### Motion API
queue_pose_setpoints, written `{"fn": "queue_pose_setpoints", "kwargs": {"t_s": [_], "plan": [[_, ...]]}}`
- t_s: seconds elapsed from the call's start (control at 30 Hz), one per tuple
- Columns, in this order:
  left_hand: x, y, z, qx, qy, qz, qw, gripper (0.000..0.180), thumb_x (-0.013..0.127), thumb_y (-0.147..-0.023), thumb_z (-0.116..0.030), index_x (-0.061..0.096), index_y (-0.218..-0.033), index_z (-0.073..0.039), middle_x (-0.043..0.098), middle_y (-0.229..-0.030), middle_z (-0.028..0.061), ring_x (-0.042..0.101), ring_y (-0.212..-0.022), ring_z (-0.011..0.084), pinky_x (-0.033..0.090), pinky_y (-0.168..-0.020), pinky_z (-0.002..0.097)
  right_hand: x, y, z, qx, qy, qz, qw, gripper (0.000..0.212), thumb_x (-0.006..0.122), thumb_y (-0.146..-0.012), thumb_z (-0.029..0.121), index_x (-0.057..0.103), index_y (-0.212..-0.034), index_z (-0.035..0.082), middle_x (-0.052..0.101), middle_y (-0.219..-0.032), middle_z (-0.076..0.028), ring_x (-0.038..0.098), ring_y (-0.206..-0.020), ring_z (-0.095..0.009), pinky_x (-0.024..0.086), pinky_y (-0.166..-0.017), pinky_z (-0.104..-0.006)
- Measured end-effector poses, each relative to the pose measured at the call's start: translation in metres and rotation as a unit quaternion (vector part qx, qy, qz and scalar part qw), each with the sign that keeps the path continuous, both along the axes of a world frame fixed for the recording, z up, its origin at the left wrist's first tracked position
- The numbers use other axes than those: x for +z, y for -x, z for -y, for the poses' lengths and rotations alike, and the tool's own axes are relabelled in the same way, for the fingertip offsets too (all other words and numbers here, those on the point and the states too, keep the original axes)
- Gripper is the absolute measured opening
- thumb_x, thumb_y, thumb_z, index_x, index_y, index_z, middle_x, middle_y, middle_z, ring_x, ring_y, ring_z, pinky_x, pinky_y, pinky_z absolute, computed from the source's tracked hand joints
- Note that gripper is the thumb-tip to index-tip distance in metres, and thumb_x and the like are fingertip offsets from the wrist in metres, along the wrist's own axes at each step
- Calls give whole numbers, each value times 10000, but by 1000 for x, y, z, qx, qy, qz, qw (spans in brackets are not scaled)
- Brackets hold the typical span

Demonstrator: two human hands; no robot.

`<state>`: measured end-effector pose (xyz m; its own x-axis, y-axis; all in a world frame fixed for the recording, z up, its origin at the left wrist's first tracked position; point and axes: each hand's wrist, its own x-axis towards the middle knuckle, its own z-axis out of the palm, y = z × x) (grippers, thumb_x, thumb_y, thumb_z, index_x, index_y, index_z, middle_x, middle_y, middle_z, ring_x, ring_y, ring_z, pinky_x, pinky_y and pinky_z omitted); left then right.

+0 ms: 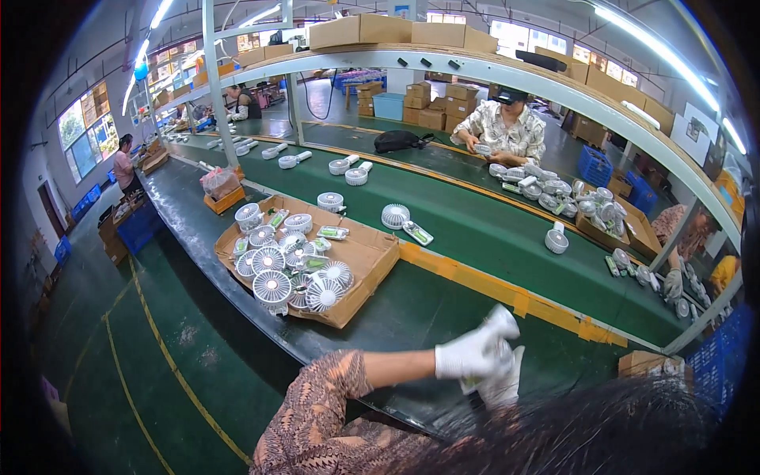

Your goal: The person assembles handheld electric fans by hand, joining fan housings, fan bases, fan blades, and plastic components.

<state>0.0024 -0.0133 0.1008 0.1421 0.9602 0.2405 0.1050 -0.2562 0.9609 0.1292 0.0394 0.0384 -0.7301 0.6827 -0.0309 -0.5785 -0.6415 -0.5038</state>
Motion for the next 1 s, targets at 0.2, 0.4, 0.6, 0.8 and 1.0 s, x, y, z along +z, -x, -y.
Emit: {"fn": "queue_pose_setpoints", "kwargs": {"t_s": [0.2,0.4,0.6,0.8,1.0], "plan": [[-12,-26,54,-196,239,-8,951,774,593,-734,-159,194,-1395,-109,503,-1071,156,511,-1021,225,405,-914,327,8,-16,-11,-118,125,64,983,739,409,-809,666,448,-1188,33,592,-1026,-174,622,-794,-292,517,-529,-314],[-57,-9,62,23,216,68,974,884,666,-724,-79,108,-1409,-62,569,-1038,107,549,-879,130,470,-756,266,13,-10,-22,-30,42,-102,993,696,543,-757,616,458,-1218,102,545,-1111,-123,553,-879,-275,456,-609,-285],[-76,-20,60,-147,369,416,818,272,568,-851,-104,461,-1095,-45,605,-879,109,639,-721,218,552,-655,374,33,4,-13,-39,15,-43,998,756,329,-796,719,423,-1252,123,535,-1128,-103,564,-888,-286,478,-598,-311],[-67,-25,61,-211,344,487,774,534,547,-865,-139,294,-1336,-132,576,-893,102,609,-717,212,545,-655,412,49,-2,-14,-29,19,-50,998,642,381,-858,598,412,-1267,104,486,-1112,-125,470,-850,-245,368,-606,-274],[-92,14,17,90,264,493,824,257,590,-856,-320,519,-987,-111,529,-734,12,537,-611,162,481,-527,348,25,-16,-35,-25,-78,-76,994,519,657,-800,291,423,-1226,109,540,-1118,-57,559,-875,-172,473,-713,-343]]}}
